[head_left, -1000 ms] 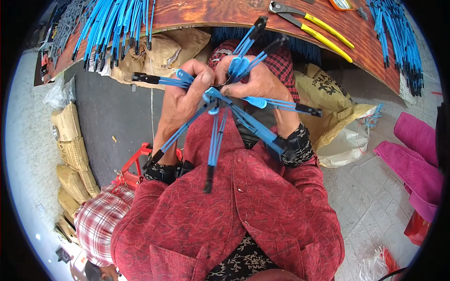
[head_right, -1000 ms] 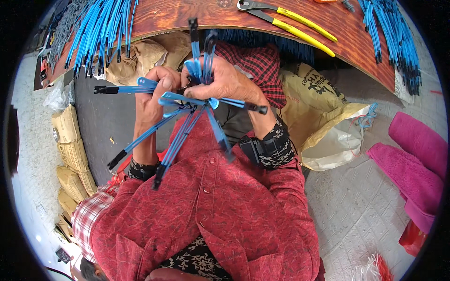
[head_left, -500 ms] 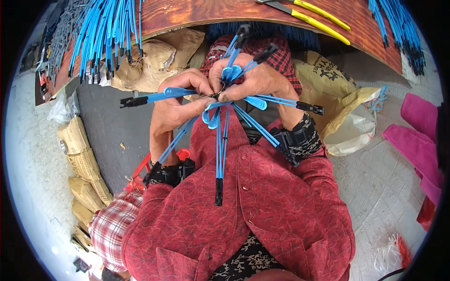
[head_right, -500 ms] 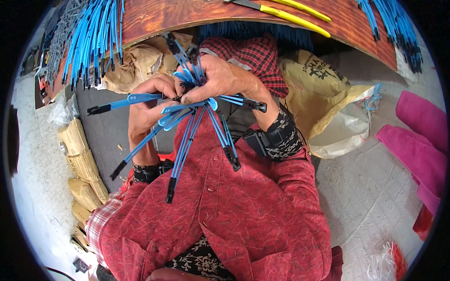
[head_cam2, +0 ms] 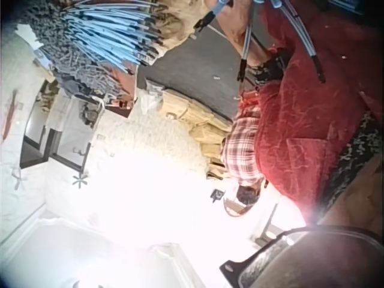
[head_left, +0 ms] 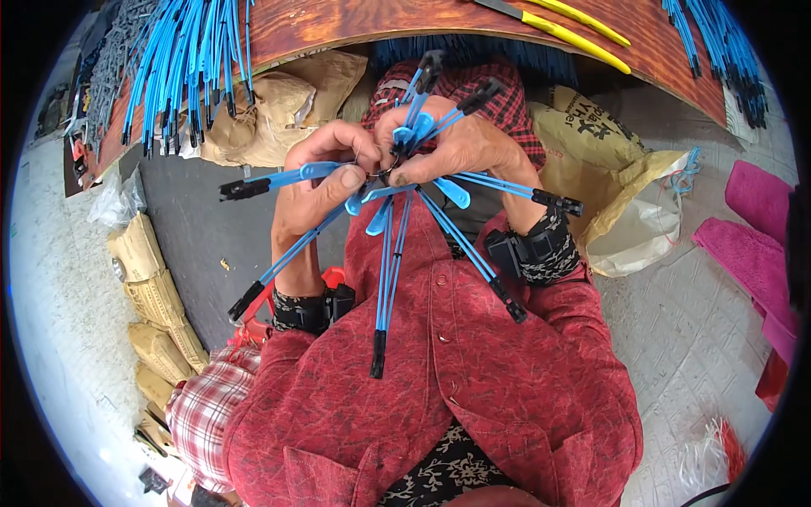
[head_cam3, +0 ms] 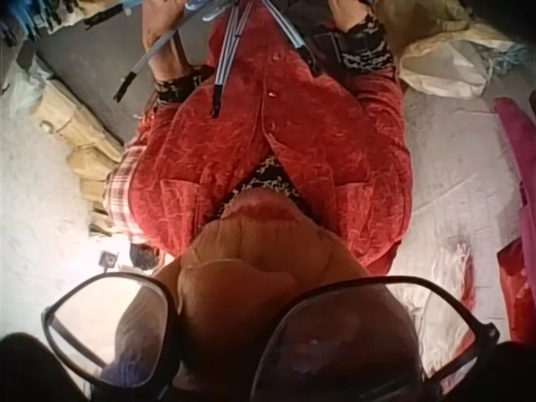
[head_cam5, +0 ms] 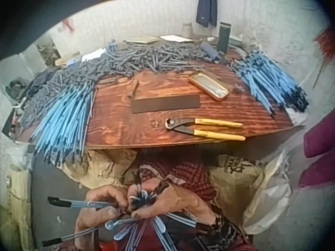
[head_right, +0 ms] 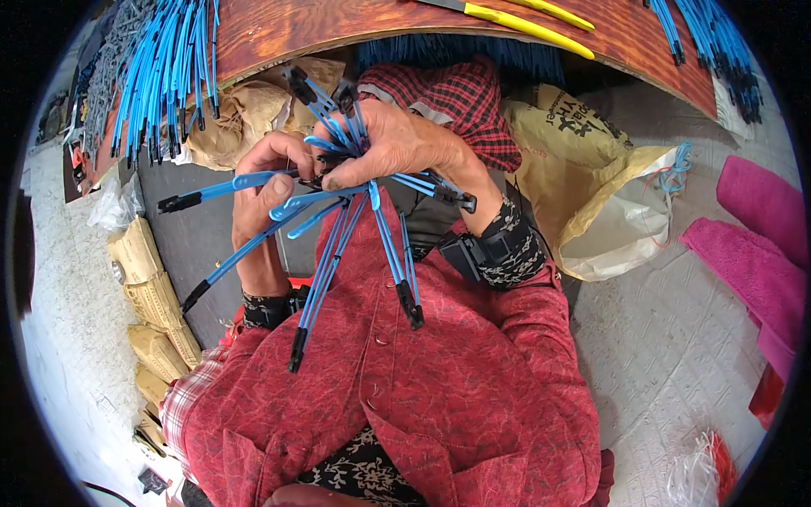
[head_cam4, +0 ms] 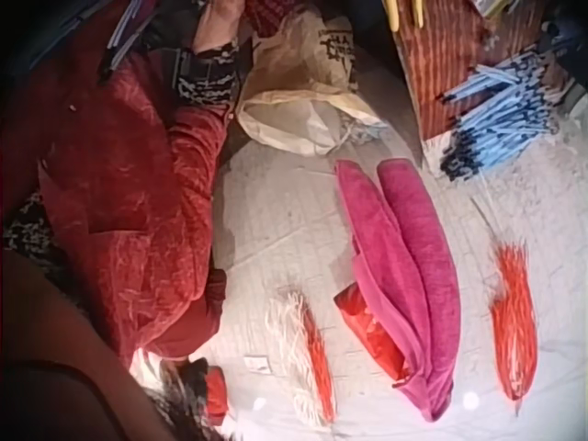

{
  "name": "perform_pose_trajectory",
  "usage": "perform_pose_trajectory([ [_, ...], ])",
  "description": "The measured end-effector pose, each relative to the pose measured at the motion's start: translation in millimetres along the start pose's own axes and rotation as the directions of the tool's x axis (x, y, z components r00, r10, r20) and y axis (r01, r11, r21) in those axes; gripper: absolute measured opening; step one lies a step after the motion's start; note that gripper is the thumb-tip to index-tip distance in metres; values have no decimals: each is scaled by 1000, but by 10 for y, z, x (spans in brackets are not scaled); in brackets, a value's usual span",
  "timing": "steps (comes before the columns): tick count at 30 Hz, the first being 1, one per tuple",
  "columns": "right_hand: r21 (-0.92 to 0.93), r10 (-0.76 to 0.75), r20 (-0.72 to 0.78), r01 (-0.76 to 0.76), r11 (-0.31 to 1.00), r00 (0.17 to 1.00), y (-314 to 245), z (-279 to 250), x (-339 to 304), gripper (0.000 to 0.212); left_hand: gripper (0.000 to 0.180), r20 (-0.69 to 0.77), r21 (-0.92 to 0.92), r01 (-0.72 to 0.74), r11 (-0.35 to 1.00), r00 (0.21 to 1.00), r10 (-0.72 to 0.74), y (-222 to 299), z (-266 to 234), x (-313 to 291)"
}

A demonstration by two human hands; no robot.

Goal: Assembling blue plastic components into a cluster and trimming them with pliers.

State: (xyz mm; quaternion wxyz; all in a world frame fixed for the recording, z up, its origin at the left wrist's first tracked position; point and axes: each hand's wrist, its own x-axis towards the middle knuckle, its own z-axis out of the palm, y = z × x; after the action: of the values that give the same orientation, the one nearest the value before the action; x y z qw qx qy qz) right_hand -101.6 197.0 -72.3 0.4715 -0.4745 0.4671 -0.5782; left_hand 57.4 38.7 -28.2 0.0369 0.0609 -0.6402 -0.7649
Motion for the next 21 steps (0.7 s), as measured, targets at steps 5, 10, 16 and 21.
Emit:
perform_pose_trajectory([
  [5, 43, -9, -21, 10, 999, 1000, -13, -24, 12, 20, 34, -58, -35, -28, 999, 998, 26, -60, 32, 41],
  [10, 45, -63, -42, 65, 997, 997, -8, -47, 26, 18, 33, -180, -52, 0, 999, 984, -9, 1, 250, 38],
  [16, 88, -69, -81, 77, 993, 994, 0, -77, 16, 18, 21, -141, -14, 21, 1000, 990, -23, 7, 124, -21],
  [21, 197, -39, -69, 52, 979, 997, 6, -50, 57, 18, 20, -114, 28, -46, 999, 992, 49, -24, 88, -8],
])
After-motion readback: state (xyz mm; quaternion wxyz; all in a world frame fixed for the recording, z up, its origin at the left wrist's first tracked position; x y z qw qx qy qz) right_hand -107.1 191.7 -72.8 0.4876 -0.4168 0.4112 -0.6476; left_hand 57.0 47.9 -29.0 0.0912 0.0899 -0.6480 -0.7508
